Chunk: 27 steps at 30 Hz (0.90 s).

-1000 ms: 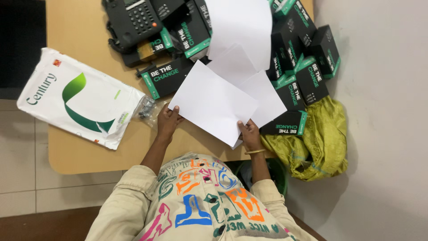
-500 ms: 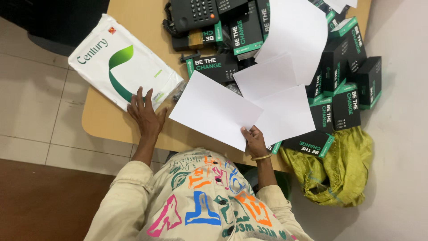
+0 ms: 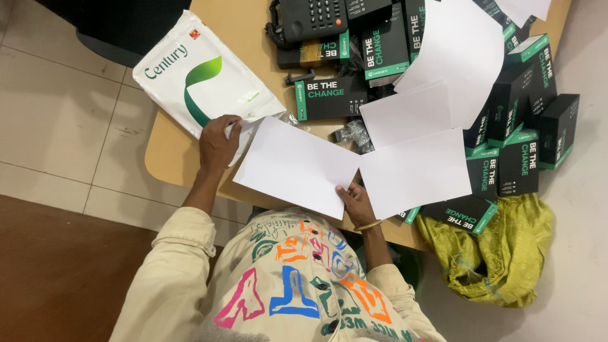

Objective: The person places sheets of white paper into a white shipping envelope, then uses their hands to seal the envelope's adhesive strip.

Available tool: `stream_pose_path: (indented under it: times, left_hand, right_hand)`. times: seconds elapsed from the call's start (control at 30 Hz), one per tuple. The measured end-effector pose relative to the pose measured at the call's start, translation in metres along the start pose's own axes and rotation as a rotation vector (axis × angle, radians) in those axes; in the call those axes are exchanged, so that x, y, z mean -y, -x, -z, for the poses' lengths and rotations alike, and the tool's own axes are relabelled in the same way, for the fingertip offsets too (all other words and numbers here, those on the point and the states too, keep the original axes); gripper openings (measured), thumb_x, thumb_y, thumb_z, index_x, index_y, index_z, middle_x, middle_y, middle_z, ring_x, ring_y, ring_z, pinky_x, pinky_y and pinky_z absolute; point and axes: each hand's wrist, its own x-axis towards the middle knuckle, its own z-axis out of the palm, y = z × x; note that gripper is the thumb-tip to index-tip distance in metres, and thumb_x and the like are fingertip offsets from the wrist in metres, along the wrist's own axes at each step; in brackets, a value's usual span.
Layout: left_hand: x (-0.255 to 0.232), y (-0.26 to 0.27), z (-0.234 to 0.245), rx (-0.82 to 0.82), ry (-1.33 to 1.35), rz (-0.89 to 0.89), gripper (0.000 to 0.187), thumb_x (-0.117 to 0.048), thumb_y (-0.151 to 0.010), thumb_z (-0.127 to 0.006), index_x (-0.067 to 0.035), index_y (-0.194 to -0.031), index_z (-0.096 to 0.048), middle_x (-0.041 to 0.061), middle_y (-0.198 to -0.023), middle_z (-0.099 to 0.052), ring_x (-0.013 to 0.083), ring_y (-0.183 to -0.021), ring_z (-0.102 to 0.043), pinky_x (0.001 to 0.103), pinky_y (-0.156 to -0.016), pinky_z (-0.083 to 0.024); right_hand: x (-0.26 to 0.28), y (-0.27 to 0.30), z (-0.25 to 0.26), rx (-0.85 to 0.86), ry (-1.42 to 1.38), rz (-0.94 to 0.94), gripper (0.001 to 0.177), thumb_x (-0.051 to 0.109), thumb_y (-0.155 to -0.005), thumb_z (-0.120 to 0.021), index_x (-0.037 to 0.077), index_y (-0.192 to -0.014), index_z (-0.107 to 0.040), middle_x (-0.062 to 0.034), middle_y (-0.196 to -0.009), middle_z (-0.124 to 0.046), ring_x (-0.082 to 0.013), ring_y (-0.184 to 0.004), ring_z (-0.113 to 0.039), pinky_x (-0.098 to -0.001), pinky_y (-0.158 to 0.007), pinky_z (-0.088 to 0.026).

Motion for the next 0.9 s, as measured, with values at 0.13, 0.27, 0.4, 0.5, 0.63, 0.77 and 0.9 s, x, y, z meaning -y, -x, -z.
stream_pose_path:
  times: [0.13,0.27,0.4,0.5,0.63,0.77,0.9]
  left_hand:
    - [0.002,-0.016,0.023,0.102,0.094,0.055,0.018,-0.019,-0.097,-0.072,-0.006,-0.109,-0.074,0.015,-0.101,-0.074,0.0328,-0.093,-0.071,0.040,-0.079,-0.054]
    - [0.005,-0.025,0.031,0.191,0.092,0.156,0.020,-0.025,-0.098,-0.072,-0.008,-0.108,-0.075,0.015,-0.097,-0.075,0.0304,-0.086,-0.072,0.039,-0.076,-0.054]
    - [0.015,-0.022,0.027,0.205,0.050,0.103,0.018,-0.023,-0.096,-0.075,-0.008,-0.107,-0.076,0.015,-0.098,-0.073,0.0317,-0.093,-0.069,0.040,-0.080,-0.053]
    - [0.026,-0.014,0.025,0.214,-0.010,0.083,0.027,-0.023,-0.091,-0.080,-0.013,-0.115,-0.073,0.009,-0.114,-0.071,0.0293,-0.115,-0.063,0.040,-0.094,-0.051]
    - [0.041,0.006,0.028,0.167,-0.186,-0.076,0.069,-0.020,-0.071,-0.091,-0.015,-0.133,-0.062,0.008,-0.140,-0.058,0.0331,-0.131,-0.047,0.048,-0.110,-0.038]
    - [0.056,0.034,0.023,0.218,-0.230,0.125,0.092,-0.023,-0.067,-0.096,-0.017,-0.146,-0.049,0.015,-0.150,-0.037,0.0389,-0.137,-0.032,0.054,-0.111,-0.031]
    - [0.079,0.046,0.012,0.268,-0.191,0.193,0.095,-0.017,-0.068,-0.093,-0.020,-0.150,-0.046,0.014,-0.151,-0.035,0.0383,-0.135,-0.035,0.049,-0.111,-0.039]
  right_hand:
    - [0.002,0.001,-0.013,0.034,0.001,-0.037,0.036,0.014,-0.098,-0.067,-0.005,-0.128,-0.064,-0.0089,-0.109,-0.074,-0.0111,-0.095,-0.068,-0.0262,-0.084,-0.055]
    - [0.000,0.001,-0.022,0.054,0.039,-0.001,0.037,0.014,-0.100,-0.069,-0.008,-0.129,-0.065,-0.0090,-0.107,-0.074,-0.0092,-0.090,-0.066,-0.0249,-0.079,-0.053]
    - [-0.005,-0.005,-0.035,0.024,-0.076,-0.010,0.037,0.014,-0.097,-0.067,-0.006,-0.128,-0.062,-0.0081,-0.107,-0.075,-0.0090,-0.092,-0.068,-0.0244,-0.081,-0.055]
    - [-0.014,-0.010,-0.047,-0.048,-0.080,0.076,0.037,0.016,-0.100,-0.067,-0.006,-0.130,-0.062,-0.0088,-0.104,-0.074,-0.0105,-0.087,-0.066,-0.0257,-0.076,-0.054]
    - [-0.027,-0.013,-0.068,-0.186,-0.097,0.148,0.038,0.018,-0.101,-0.063,-0.003,-0.132,-0.059,-0.0072,-0.104,-0.073,-0.0099,-0.087,-0.067,-0.0262,-0.074,-0.055]
    - [-0.029,-0.011,-0.081,-0.191,-0.109,0.245,0.037,0.017,-0.102,-0.062,-0.003,-0.134,-0.058,-0.0048,-0.114,-0.073,-0.0063,-0.099,-0.069,-0.0226,-0.087,-0.056]
    - [-0.019,-0.010,-0.084,-0.120,-0.114,0.126,0.037,0.020,-0.101,-0.066,-0.002,-0.131,-0.060,-0.0066,-0.103,-0.073,-0.0081,-0.085,-0.068,-0.0245,-0.072,-0.057]
